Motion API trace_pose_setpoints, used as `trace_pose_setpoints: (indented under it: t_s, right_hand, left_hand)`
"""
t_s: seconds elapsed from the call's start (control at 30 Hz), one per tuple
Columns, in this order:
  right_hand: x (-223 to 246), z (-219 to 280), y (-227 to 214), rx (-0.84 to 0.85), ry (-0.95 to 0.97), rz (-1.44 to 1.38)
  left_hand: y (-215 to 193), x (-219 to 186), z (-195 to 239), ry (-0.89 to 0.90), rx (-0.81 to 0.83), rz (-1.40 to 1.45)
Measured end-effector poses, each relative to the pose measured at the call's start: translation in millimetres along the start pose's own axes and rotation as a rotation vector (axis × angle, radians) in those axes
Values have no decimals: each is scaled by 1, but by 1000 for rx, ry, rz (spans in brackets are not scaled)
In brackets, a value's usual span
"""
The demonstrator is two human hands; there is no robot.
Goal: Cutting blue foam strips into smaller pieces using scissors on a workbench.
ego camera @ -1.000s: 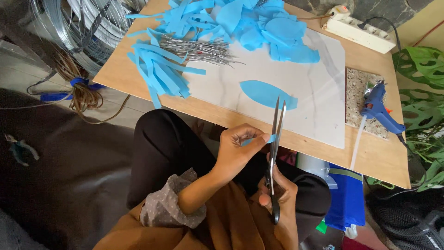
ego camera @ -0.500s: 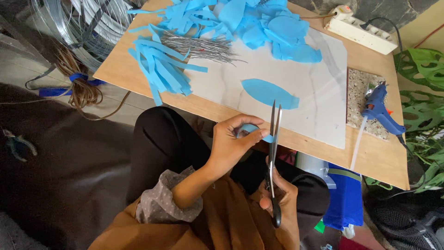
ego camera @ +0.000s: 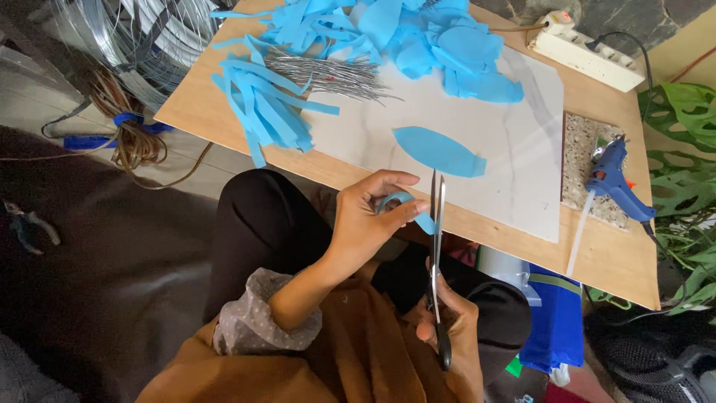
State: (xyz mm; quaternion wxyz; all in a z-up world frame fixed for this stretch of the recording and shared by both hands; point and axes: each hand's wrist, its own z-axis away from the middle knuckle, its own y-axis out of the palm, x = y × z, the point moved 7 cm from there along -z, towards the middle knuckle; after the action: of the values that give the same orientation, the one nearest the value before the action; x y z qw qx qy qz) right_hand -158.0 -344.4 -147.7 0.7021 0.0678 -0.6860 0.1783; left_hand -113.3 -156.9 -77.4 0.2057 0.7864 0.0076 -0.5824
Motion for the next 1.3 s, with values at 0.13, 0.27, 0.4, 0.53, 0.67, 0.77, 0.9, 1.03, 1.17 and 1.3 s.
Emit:
trace_pose_setpoints:
  t_s: [0.13, 0.27, 0.4, 0.53, 0.67, 0.77, 0.9, 1.03, 1.17, 1.3]
  right_hand:
    - [10, 3, 8, 22, -25, -63]
    - [1, 4, 8, 21, -6, -157]
    - [-2, 7, 9, 4, 9, -186]
    - [1, 9, 10, -7, 25, -157]
    - [9, 13, 16, -62, 91, -254]
    - [-6, 10, 4, 11, 18, -167]
    - [-13, 11, -1, 94, -68, -68]
    - [-22, 17, 2, 148, -7, -248]
    - [-59, 16, -11, 99, -57, 16]
    - [-69, 20, -1, 58, 20, 132]
  left_hand:
    - [-2, -2, -1, 32, 8, -11]
    - [-4, -2, -2, 28, 23, -14]
    - [-6, -2, -3, 27, 49, -22]
    - [-11, -4, -1, 16, 26, -99]
    - [-16, -1, 0, -15, 35, 1]
    - [-20, 15, 1, -72, 27, 131]
    - [-22, 17, 6, -91, 91, 287]
    - [-27, 23, 7, -148, 67, 304]
    - [-33, 7, 3, -73, 136, 79]
    - [-44, -13, -1, 141, 252, -282]
